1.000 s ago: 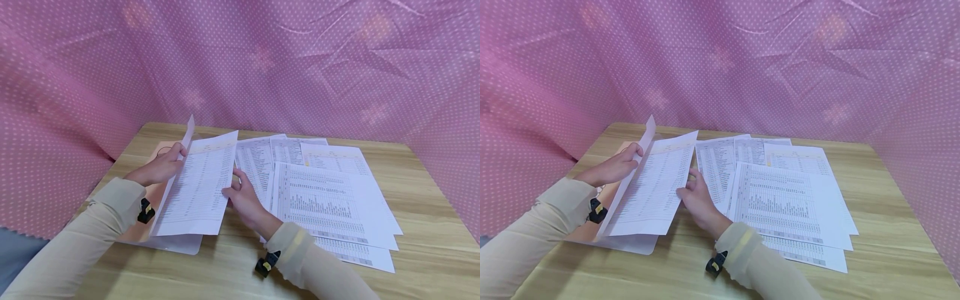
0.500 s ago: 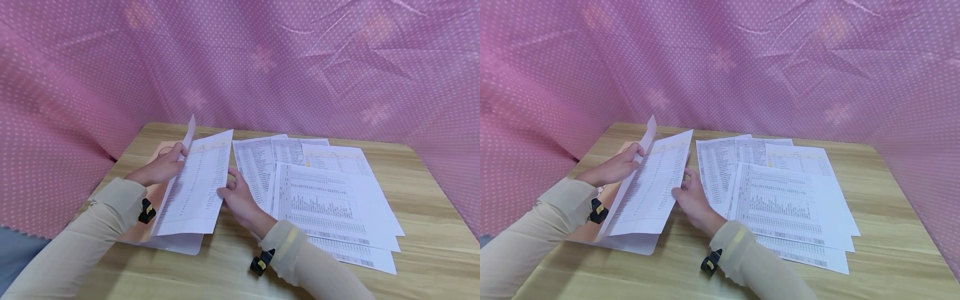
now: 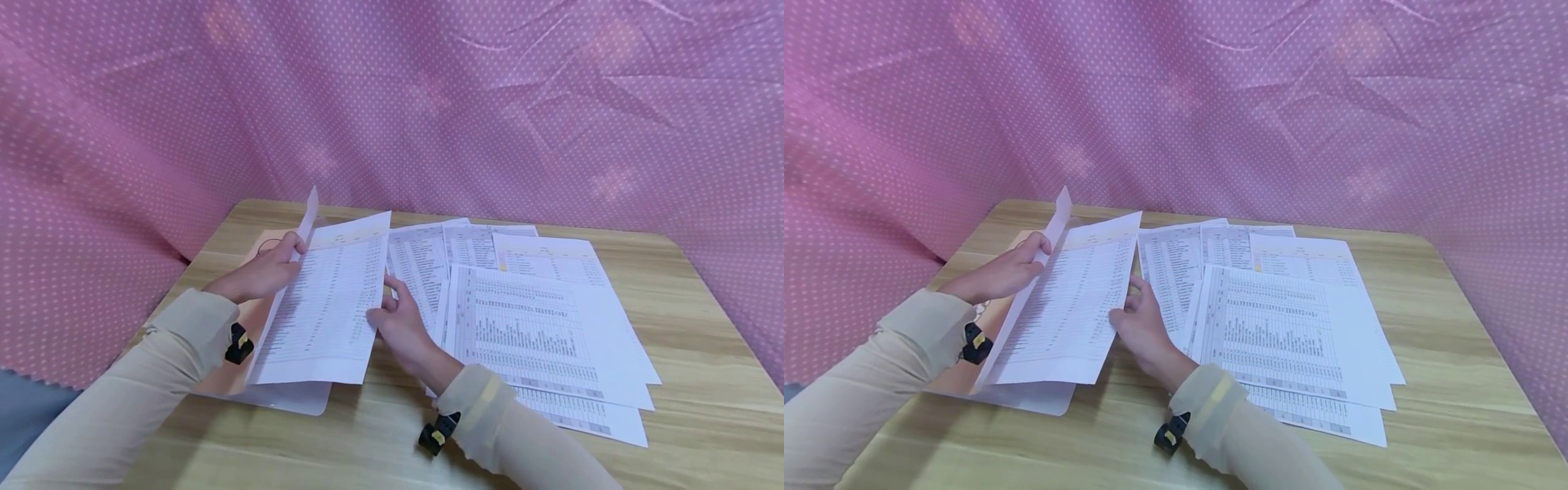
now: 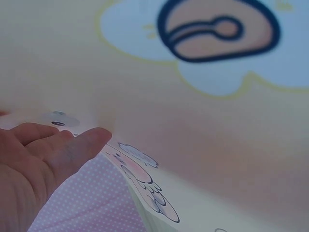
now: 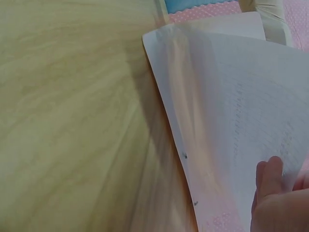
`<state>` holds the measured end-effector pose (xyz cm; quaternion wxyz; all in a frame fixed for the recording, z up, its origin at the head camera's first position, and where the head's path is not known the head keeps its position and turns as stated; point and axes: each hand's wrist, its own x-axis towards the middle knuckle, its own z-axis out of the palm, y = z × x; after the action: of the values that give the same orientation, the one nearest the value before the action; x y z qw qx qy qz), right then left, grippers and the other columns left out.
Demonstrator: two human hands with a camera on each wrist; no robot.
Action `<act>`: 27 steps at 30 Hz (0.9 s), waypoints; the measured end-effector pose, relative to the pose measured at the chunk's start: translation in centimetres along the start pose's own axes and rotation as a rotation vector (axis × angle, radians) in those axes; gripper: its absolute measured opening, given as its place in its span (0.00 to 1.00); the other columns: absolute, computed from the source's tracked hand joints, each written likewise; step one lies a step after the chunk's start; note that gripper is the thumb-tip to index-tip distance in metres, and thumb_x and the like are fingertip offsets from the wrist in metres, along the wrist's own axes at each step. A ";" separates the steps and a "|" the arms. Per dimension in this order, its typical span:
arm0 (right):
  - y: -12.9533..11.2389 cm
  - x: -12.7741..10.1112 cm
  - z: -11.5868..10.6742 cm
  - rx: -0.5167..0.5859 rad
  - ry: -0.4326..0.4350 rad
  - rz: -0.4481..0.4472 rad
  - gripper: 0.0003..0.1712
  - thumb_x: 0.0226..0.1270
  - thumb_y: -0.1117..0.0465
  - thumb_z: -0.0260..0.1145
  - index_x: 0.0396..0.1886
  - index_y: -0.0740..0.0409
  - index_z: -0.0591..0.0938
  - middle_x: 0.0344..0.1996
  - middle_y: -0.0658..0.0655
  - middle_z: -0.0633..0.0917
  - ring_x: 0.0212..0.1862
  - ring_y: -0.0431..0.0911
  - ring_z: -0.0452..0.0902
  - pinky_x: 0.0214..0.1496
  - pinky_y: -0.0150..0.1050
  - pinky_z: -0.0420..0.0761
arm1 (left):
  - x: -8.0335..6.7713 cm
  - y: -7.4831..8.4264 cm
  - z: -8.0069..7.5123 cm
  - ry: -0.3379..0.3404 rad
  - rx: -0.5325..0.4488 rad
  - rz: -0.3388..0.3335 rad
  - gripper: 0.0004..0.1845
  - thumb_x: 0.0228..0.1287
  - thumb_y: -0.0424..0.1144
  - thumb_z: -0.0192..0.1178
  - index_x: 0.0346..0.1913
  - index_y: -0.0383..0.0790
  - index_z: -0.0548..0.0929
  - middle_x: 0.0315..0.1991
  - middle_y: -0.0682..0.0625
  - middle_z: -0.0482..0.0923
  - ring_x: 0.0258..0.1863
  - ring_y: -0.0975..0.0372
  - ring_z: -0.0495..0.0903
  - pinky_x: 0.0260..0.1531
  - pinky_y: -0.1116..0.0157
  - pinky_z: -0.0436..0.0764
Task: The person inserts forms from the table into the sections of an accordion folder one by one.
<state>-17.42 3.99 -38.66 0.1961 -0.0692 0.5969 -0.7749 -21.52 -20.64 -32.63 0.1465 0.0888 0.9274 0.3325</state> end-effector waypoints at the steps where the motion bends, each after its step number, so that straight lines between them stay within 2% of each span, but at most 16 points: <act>1: 0.1 0.1 0.1 -0.001 0.000 0.002 0.38 0.62 0.74 0.53 0.70 0.49 0.55 0.53 0.61 0.78 0.52 0.52 0.78 0.48 0.44 0.79 | 0.0 0.0 0.0 0.002 0.004 0.002 0.12 0.70 0.37 0.36 0.54 0.41 0.54 0.55 0.34 0.64 0.48 0.47 0.67 0.43 0.56 0.67; 4: 0.5 0.2 0.4 -0.018 -0.020 0.015 0.37 0.62 0.72 0.54 0.69 0.49 0.56 0.52 0.61 0.78 0.51 0.52 0.79 0.49 0.44 0.79 | 0.0 0.1 0.0 0.011 0.012 0.010 0.12 0.69 0.36 0.36 0.53 0.40 0.54 0.54 0.34 0.66 0.46 0.48 0.68 0.42 0.57 0.67; 10: 0.7 0.4 0.4 -0.100 -0.087 0.033 0.29 0.66 0.67 0.54 0.67 0.54 0.62 0.51 0.59 0.81 0.50 0.50 0.81 0.48 0.41 0.79 | 0.0 0.3 0.0 0.004 -0.001 -0.005 0.11 0.70 0.37 0.36 0.52 0.41 0.54 0.53 0.36 0.69 0.44 0.47 0.71 0.38 0.60 0.69; 14: 0.3 0.3 0.1 -0.190 -0.047 0.074 0.23 0.67 0.62 0.55 0.62 0.53 0.69 0.43 0.56 0.85 0.38 0.47 0.83 0.34 0.38 0.78 | 0.0 0.4 0.0 0.004 -0.001 -0.010 0.11 0.70 0.37 0.35 0.53 0.41 0.54 0.53 0.36 0.68 0.44 0.47 0.71 0.37 0.61 0.69; 16: 0.1 0.3 -0.1 -0.236 -0.014 0.100 0.20 0.66 0.61 0.56 0.59 0.53 0.72 0.36 0.56 0.87 0.30 0.45 0.81 0.28 0.36 0.74 | 0.0 0.4 -0.1 0.005 -0.001 -0.010 0.12 0.70 0.38 0.36 0.53 0.41 0.54 0.52 0.36 0.68 0.44 0.47 0.71 0.37 0.61 0.70; 19: -0.1 0.3 -0.4 -0.276 0.009 0.121 0.20 0.65 0.62 0.57 0.57 0.54 0.73 0.32 0.57 0.86 0.23 0.45 0.76 0.24 0.34 0.72 | -0.1 0.4 -0.1 0.002 0.005 -0.017 0.12 0.71 0.38 0.35 0.53 0.41 0.54 0.52 0.36 0.68 0.44 0.48 0.71 0.37 0.61 0.69; 27: -0.8 -0.1 -1.1 -0.271 0.004 0.109 0.23 0.67 0.61 0.57 0.61 0.55 0.70 0.36 0.56 0.86 0.28 0.45 0.75 0.31 0.37 0.73 | 0.0 0.4 -0.2 0.001 0.022 -0.015 0.12 0.69 0.38 0.36 0.53 0.42 0.54 0.51 0.37 0.70 0.44 0.48 0.72 0.38 0.60 0.69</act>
<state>-17.93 5.21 -38.16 0.2253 -0.0610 0.6994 -0.6756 -21.57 -20.44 -32.22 0.1477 0.0831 0.9317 0.3212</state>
